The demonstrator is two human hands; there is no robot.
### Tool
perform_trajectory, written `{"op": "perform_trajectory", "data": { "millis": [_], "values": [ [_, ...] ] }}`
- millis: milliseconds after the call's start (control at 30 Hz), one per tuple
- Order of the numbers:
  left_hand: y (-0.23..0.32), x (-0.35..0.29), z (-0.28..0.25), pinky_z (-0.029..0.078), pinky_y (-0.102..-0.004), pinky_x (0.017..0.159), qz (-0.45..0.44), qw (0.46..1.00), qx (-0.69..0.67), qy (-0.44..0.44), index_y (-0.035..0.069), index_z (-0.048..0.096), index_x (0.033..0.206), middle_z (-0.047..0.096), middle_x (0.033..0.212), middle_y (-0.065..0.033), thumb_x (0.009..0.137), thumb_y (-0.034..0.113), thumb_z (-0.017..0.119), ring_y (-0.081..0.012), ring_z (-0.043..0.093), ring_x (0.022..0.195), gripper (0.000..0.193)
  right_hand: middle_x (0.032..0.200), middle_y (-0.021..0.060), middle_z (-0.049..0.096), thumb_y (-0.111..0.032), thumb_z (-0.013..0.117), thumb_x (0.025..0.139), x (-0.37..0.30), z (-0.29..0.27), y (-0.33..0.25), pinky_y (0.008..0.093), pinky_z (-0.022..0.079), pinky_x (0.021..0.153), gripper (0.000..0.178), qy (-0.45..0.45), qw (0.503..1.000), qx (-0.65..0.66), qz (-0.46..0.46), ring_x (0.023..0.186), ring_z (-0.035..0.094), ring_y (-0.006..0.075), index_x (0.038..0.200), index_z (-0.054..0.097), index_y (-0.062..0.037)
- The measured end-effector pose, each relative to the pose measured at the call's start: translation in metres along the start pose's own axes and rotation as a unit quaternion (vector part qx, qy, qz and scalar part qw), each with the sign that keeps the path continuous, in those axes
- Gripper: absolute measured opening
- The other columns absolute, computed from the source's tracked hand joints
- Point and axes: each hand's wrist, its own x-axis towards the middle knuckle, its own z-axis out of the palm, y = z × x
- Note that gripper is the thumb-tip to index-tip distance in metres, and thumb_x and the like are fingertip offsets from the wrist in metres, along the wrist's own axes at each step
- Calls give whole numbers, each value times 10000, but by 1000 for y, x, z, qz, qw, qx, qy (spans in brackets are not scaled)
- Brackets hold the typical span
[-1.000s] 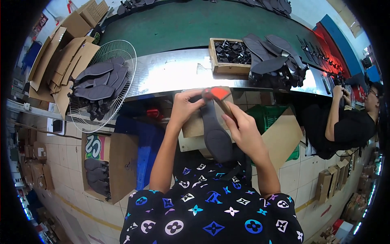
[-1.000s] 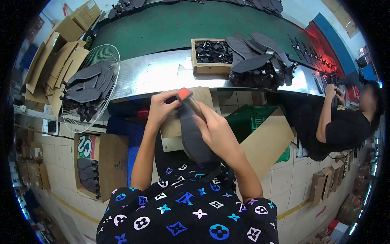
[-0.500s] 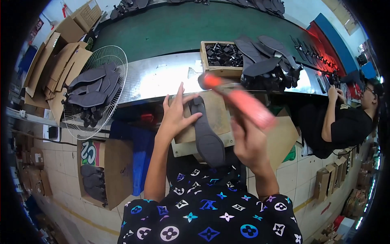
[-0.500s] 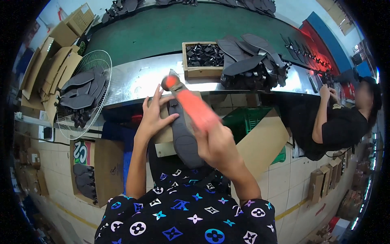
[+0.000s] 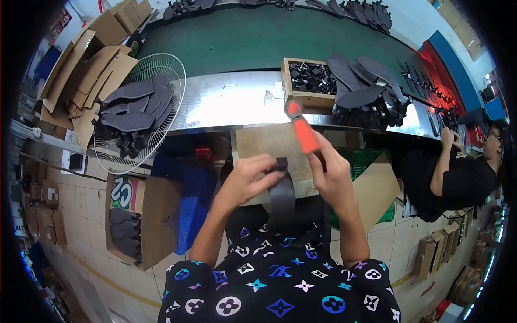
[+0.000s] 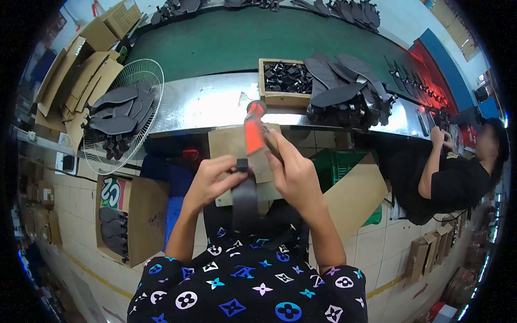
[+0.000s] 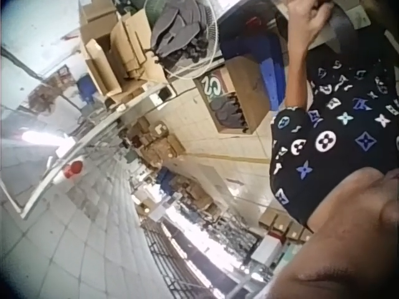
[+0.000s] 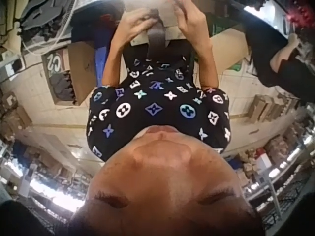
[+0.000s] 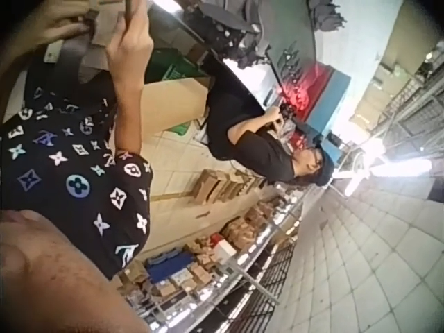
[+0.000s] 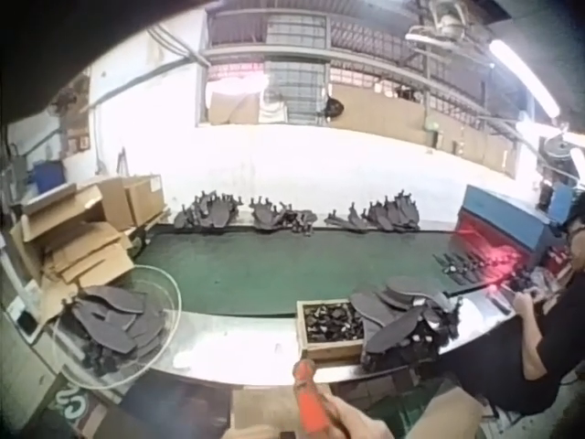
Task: Hammering shoe components into place on a workbench.
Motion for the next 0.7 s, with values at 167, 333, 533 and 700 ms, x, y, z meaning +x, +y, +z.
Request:
{"op": "perform_trajectory", "data": {
  "millis": [167,333,533,700],
  "values": [
    [67,-39,2,469,-269,777,-138,949,-281,-43,-47,662,968,637,887,-65,995,192,580,-116,601,857,253,1243,139,617,-128,664,913,-9,11,20,402,514,768,448,-219,966,-140,1,944,651,307,1343,565,-58],
    [82,-50,0,440,-278,890,-198,900,-368,-122,-38,640,1017,630,996,-93,1031,222,501,-139,580,993,295,1293,164,573,-399,579,987,-18,10,-12,335,521,776,456,-248,882,394,78,970,648,214,1231,597,-15],
    [94,-45,-2,461,-304,908,-246,844,-439,-186,-35,596,1017,636,1052,-124,980,272,491,-197,602,1001,326,1051,127,574,-587,517,967,-36,18,-38,301,480,770,576,-235,729,612,197,912,601,193,974,608,-18],
    [91,-47,-1,437,-311,968,-239,823,-472,-207,-50,601,1142,616,1077,-103,1052,255,470,-185,579,1062,343,942,116,598,-595,474,993,-28,14,-51,426,441,938,586,-188,761,597,171,1006,583,291,880,627,-40]
  ]
}}
